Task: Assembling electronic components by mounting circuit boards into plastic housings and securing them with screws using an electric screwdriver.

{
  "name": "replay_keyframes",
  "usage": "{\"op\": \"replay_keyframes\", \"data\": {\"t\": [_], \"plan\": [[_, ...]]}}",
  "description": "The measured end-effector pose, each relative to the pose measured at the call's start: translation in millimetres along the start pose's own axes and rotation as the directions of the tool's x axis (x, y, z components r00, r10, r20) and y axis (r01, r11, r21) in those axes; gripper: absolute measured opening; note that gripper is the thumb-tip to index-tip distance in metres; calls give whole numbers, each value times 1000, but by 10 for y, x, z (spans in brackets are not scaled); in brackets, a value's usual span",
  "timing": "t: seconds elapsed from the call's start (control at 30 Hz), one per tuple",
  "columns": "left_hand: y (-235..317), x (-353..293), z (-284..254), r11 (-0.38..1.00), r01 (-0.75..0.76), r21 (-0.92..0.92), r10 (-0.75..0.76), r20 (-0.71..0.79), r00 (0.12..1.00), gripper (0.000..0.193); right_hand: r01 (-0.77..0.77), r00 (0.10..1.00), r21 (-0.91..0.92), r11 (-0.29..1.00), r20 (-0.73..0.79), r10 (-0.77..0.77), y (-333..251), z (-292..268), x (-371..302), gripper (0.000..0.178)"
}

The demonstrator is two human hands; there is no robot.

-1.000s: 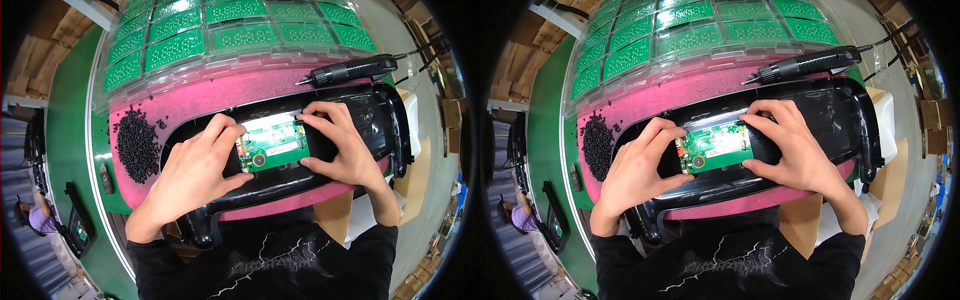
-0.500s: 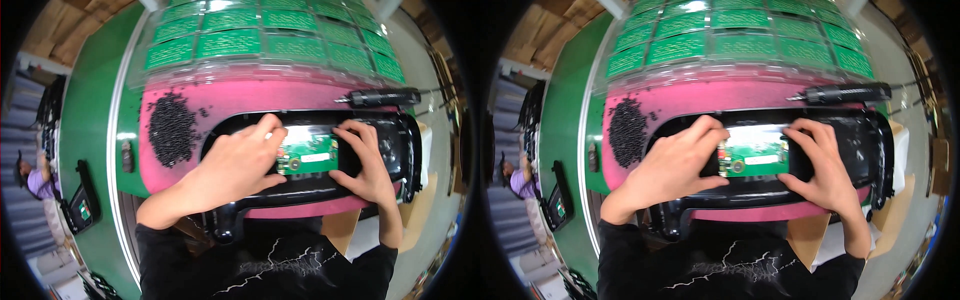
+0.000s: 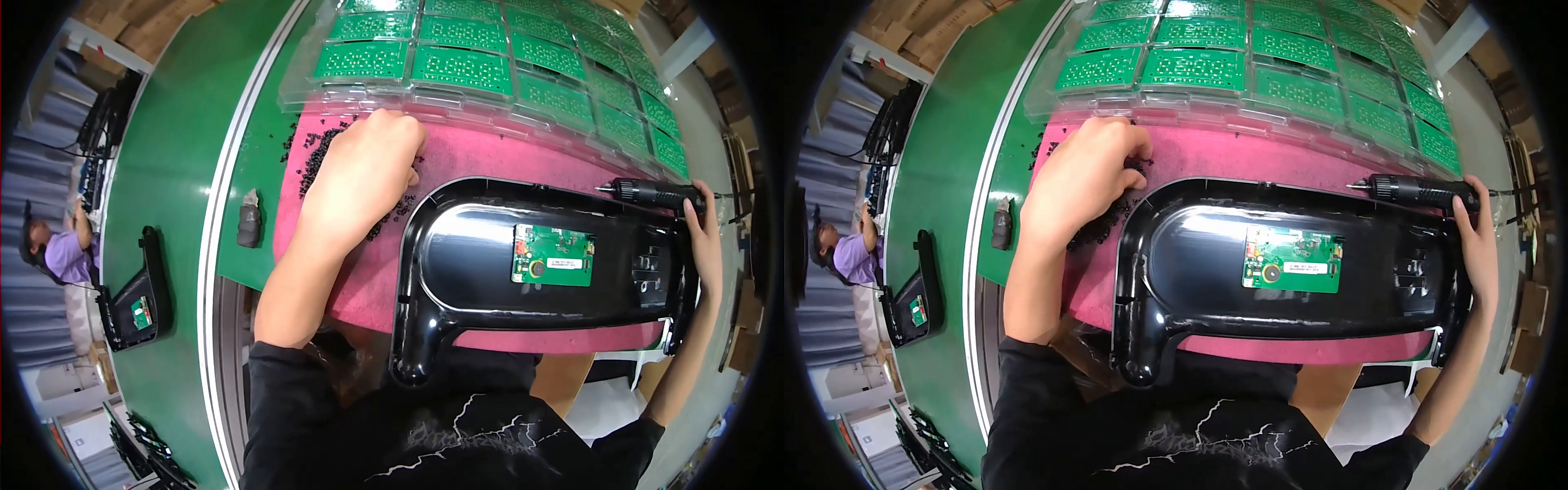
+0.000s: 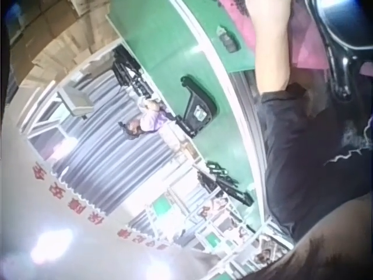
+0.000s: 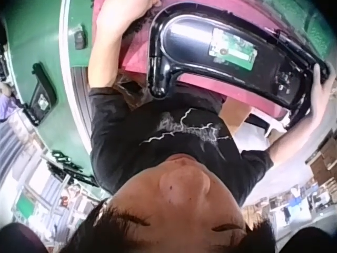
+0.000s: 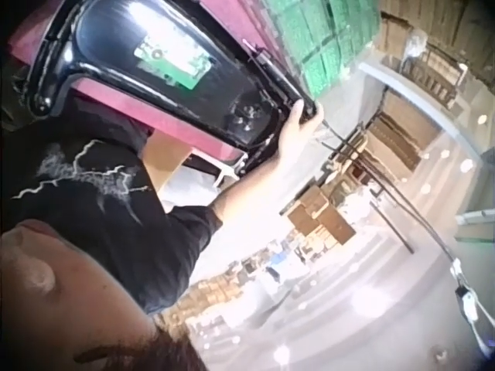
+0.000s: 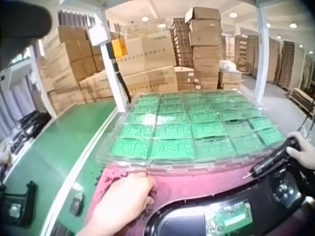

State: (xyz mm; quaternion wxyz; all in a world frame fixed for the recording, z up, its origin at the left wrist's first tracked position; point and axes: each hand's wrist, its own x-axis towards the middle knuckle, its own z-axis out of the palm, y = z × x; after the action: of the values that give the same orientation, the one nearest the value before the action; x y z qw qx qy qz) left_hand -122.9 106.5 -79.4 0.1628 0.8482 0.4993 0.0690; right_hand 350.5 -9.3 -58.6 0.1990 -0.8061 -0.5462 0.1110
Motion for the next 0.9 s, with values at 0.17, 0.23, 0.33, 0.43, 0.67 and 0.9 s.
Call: {"op": "replay_keyframes", "data": {"t": [0.17, 0.23, 0.33, 0.43, 0.67, 0.9], "plan": [[24, 97, 92, 996, -11, 83, 16, -59, 998, 13, 211, 887, 435, 875, -461, 15, -429, 294, 2, 52], [-49, 83, 112, 996, -51, 78, 59, -106, 993, 13, 378, 832, 640, 669, -552, 58, -757, 473, -31, 54], [-53, 109, 50, 999, -23, -38, 21, -56, 998, 14, 224, 973, 882, 414, -224, -50, -1176, 620, -33, 43], [-33, 127, 38, 985, -80, -150, 62, -125, 990, 19, 145, 978, 989, 8, -142, -154, -1229, 635, 15, 36], [521, 44, -7, 530, -280, -800, 232, -181, 956, 15, 75, 984, 924, -375, -129, -122, -1815, 470, -425, 42], [664, -35, 140, 307, -489, -817, 385, -363, 848, 16, 104, 965, 890, -444, -199, -173, -2099, 425, -725, 43]]}}
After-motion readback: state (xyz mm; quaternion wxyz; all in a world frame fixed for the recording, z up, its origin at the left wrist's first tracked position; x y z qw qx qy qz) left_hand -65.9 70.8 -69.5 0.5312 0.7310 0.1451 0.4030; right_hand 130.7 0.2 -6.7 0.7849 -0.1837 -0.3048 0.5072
